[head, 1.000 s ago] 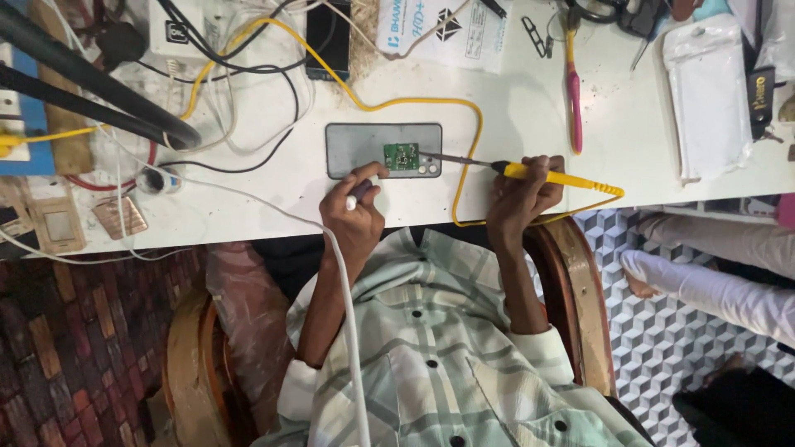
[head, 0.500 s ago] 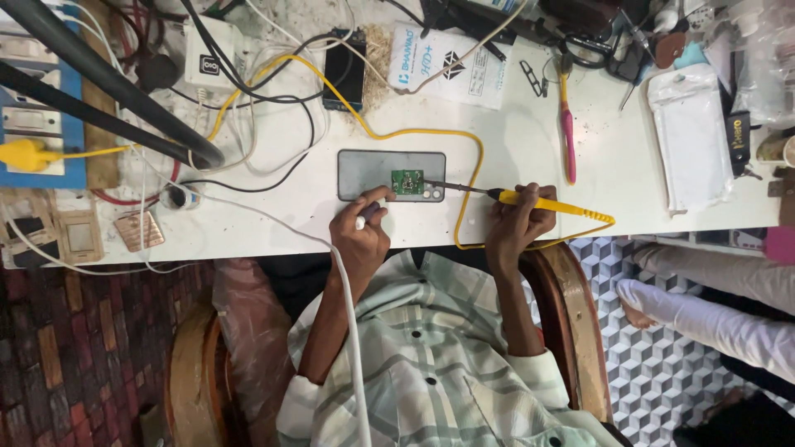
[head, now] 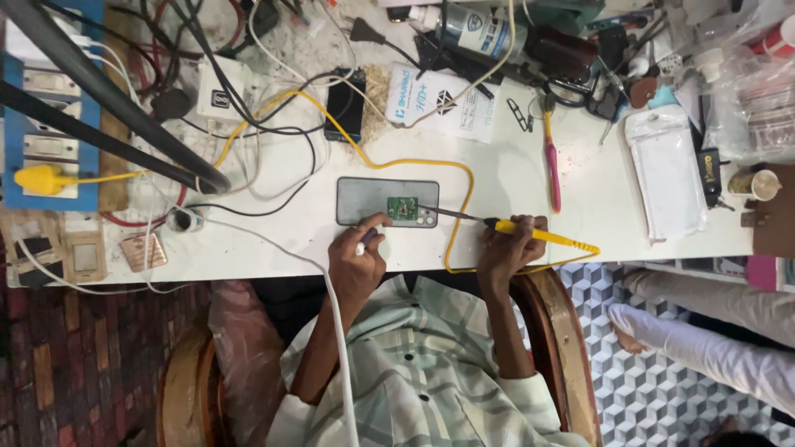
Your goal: The person uses a soldering iron and solder wire to work on a small green circuit board placed on a smartphone. They repeatedly apply heat and solder to various points on the board while holding it steady with their other hand.
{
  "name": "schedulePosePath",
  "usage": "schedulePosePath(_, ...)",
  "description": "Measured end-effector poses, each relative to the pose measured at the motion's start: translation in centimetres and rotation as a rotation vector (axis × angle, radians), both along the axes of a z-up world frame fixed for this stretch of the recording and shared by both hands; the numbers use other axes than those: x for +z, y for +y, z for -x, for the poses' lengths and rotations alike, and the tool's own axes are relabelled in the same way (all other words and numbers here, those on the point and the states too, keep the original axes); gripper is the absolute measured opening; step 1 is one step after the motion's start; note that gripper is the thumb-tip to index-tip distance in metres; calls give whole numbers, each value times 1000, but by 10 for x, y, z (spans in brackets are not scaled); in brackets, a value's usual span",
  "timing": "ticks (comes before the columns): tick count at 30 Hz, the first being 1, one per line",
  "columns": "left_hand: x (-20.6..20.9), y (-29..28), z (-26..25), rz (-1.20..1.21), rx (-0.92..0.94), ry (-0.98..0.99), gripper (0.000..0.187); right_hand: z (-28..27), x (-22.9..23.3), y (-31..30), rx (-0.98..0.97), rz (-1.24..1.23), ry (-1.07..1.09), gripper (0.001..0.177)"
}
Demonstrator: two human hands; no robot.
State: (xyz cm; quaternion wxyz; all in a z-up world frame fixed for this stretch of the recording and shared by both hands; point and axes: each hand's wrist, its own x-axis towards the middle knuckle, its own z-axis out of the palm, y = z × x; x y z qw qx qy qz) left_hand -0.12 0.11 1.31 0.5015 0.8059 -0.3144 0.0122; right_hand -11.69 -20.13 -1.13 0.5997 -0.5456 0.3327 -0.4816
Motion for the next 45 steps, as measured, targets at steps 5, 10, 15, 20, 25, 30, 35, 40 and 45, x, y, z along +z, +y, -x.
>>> schedulePosePath(5,-5,0,-3,123,-20,-101,47,-3,-1,2,11,-3,22,31)
schedulePosePath(10,-16,-4,-3,202,-8,-133,51,-2,-3,2,31,54,71,32)
schedulePosePath(15,-19,-5,-5,207,-7,-142,52,-3,-5,1,0,-9,57,31)
schedulePosePath(20,-18,-6,-7,210,-8,-278,56,0,-5,1,67,32,97,31)
schedulePosePath(25,-14,-3,-5,196,-30,-280,57,1,-3,3,136,37,130,32)
schedulePosePath(30,-9,-4,-5,195,-27,-264,56,-4,-3,2,163,-8,55,34)
schedulePosePath(35,-10,-3,-4,178,-18,-251,56,-4,0,2,105,-5,93,35)
schedulePosePath(40,-9,-4,-3,190,-23,-229,56,-4,5,3,130,-8,115,34)
schedulePosePath(45,-8,-3,-2,182,-23,-255,56,-5,5,3,145,-7,116,34)
